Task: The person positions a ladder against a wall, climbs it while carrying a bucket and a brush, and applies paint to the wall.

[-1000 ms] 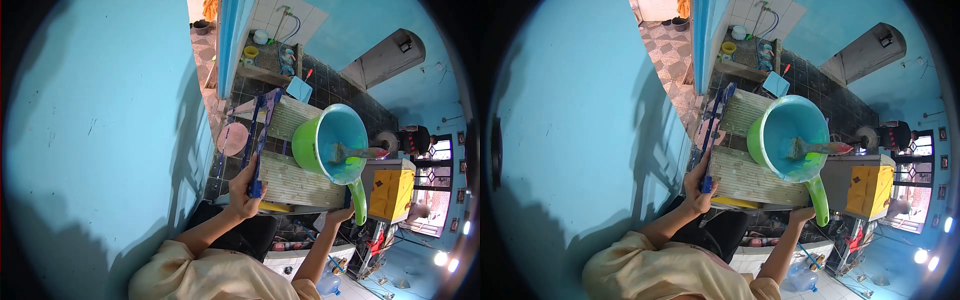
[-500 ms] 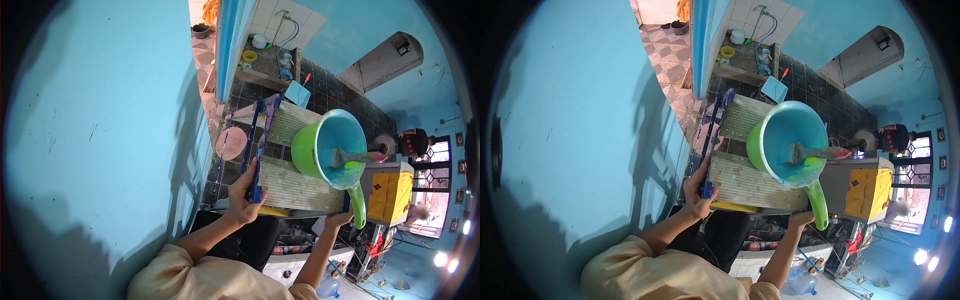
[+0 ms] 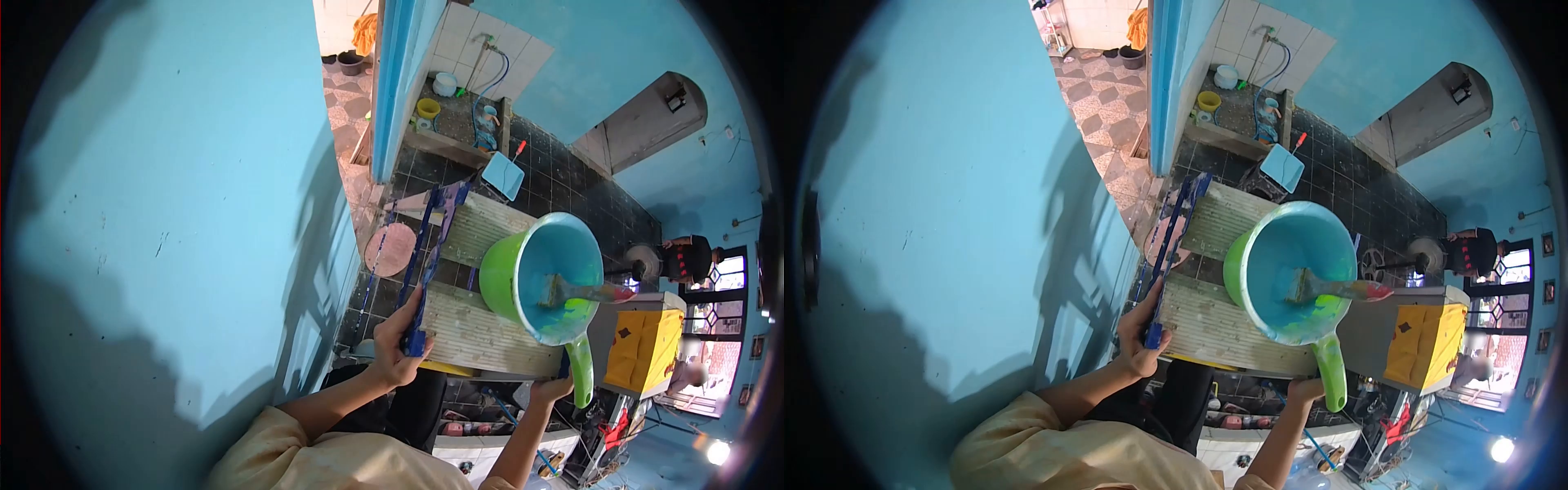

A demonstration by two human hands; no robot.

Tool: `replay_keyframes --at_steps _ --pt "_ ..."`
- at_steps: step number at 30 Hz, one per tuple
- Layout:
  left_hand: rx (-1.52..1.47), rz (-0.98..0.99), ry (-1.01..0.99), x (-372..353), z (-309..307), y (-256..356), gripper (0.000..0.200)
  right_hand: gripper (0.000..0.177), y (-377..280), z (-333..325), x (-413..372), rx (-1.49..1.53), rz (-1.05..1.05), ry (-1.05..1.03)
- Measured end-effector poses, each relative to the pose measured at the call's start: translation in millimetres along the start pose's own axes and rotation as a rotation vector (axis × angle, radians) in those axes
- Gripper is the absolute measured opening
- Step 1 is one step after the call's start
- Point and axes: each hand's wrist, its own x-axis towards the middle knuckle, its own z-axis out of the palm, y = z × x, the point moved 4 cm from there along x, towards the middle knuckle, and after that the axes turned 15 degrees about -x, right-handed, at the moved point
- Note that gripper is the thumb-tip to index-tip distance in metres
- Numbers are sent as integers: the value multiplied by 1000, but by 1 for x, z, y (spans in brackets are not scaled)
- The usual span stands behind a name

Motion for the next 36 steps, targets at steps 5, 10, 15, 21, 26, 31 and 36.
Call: replay_keyframes --at_steps 5,10,15,21,26,31,36 --pt "10 -154 -46 4 2 13 66 68 -7 -4 0 -94 2 -280" --pt "491 38 -571 84 -35 100 59 40 -23 -10 13 -724 -380 -635" --pt "592 949 183 197 -2 248 36 31 -34 5 9 -781 -965 -641" --pt "547 371 -104 159 41 125 31 21 -15 -4 18 -596 -709 -647" --pt "204 -564 -169 82 0 13 73 20 -15 -8 32 -671 -733 -875" --pt "-120 -632 -79 46 6 -4 66 39 -70 38 48 -686 165 -842" --pt "-152 -719 5 40 11 2 60 50 -64 77 52 -663 -15 -761"
